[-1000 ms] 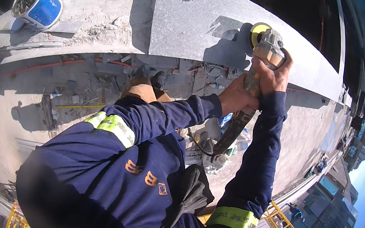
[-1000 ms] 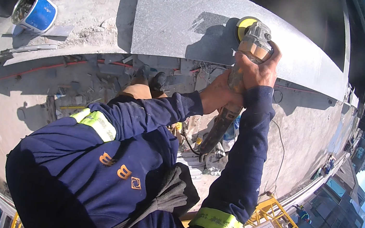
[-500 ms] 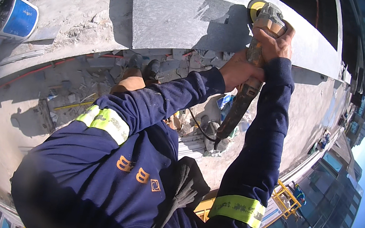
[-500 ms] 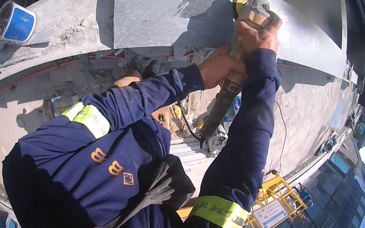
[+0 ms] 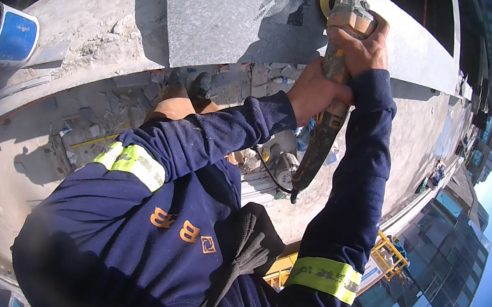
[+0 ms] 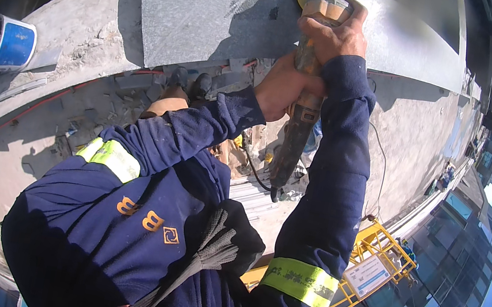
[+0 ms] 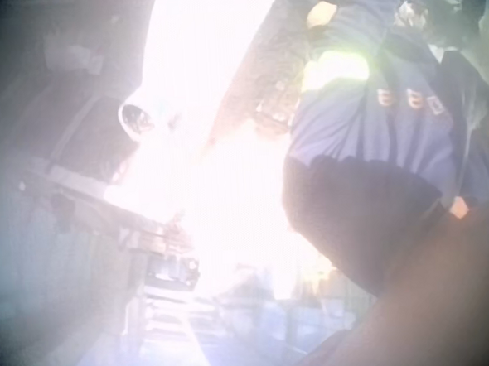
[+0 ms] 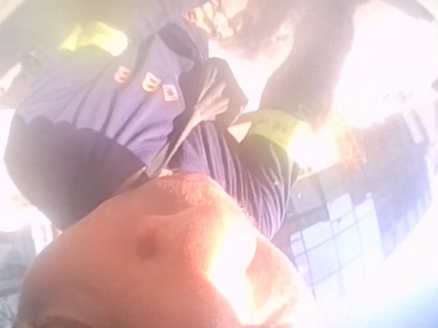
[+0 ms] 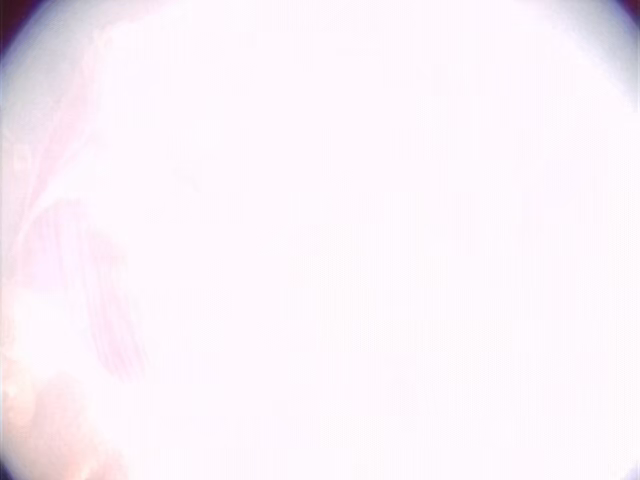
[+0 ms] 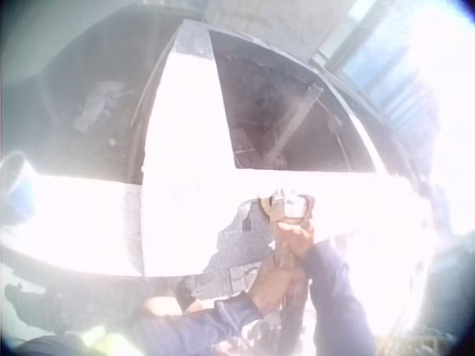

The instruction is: The person uses an angle grinder to smooth the surface of a large stone slab. They repeatedly move the grinder across the slab and occasionally pause to wipe the surface with their hand.

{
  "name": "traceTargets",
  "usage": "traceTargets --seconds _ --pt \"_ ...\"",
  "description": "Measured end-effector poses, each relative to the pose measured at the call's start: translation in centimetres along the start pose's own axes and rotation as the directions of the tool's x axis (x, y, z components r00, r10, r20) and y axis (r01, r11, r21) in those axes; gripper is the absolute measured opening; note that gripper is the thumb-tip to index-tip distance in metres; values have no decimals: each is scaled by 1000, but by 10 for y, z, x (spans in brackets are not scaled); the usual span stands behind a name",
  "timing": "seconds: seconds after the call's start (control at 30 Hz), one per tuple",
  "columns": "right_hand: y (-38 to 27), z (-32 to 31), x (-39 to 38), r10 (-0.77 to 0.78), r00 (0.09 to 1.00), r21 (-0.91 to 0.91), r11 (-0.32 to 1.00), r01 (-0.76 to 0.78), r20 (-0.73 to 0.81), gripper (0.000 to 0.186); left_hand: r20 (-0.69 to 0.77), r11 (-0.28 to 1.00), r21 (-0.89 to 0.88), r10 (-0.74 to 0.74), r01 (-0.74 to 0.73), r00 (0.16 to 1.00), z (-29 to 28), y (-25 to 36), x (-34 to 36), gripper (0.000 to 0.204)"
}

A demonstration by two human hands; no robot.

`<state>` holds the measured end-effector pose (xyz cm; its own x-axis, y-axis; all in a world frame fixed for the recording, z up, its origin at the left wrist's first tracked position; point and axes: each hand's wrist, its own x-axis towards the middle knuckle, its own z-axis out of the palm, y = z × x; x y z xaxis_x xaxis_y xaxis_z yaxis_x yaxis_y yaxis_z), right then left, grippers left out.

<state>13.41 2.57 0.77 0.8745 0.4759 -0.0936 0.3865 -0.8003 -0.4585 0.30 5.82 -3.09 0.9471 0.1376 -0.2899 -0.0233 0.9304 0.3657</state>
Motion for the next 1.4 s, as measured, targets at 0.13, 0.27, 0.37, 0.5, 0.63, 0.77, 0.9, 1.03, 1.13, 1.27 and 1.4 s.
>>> traceTargets --seconds 0.13,0.27,0.37,0.5,0.63,0.77,0.9,1.03,1.13,1.27,1.4 --pt "-2 -4 3 75 997 64 995 -73 -24 87 34 995 74 -75 73 997 -2 1 8 44" --pt "-10 -11 -3 138 990 62 988 -138 14 86 81 986 102 -137 129 987 -4 2 11 51" --pt "-11 -4 -21 -101 995 -4 995 101 18 87 -62 999 20 -35 37 997 1 -14 -11 50" --pt "-6 -2 -21 -84 995 -17 996 85 52 88 -45 1000 -5 -10 10 999 1 -18 -13 51" --pt "-2 -9 -7 99 995 120 988 -96 -19 87 20 989 91 -118 116 993 -2 -8 6 54" --pt "0 -7 -23 -50 999 32 998 50 8 87 -66 997 35 -72 75 995 5 -18 -9 54" --pt "1 -7 -34 -116 992 -24 993 117 50 87 -128 998 -49 -37 31 991 9 -31 -18 57" --pt "2 -15 -27 -6 1000 72 997 6 3 86 -27 994 -77 -81 79 996 8 -31 -7 58" --pt "4 -16 -32 -43 999 30 999 43 8 87 -62 998 -36 -57 55 996 9 -31 -7 56" --pt "7 -14 -37 -90 996 -24 996 90 23 88 -52 998 -55 -29 26 998 11 -35 -13 56" --pt "7 -15 -33 -43 999 35 998 43 1 87 12 991 -127 -36 37 999 9 -36 -10 58"
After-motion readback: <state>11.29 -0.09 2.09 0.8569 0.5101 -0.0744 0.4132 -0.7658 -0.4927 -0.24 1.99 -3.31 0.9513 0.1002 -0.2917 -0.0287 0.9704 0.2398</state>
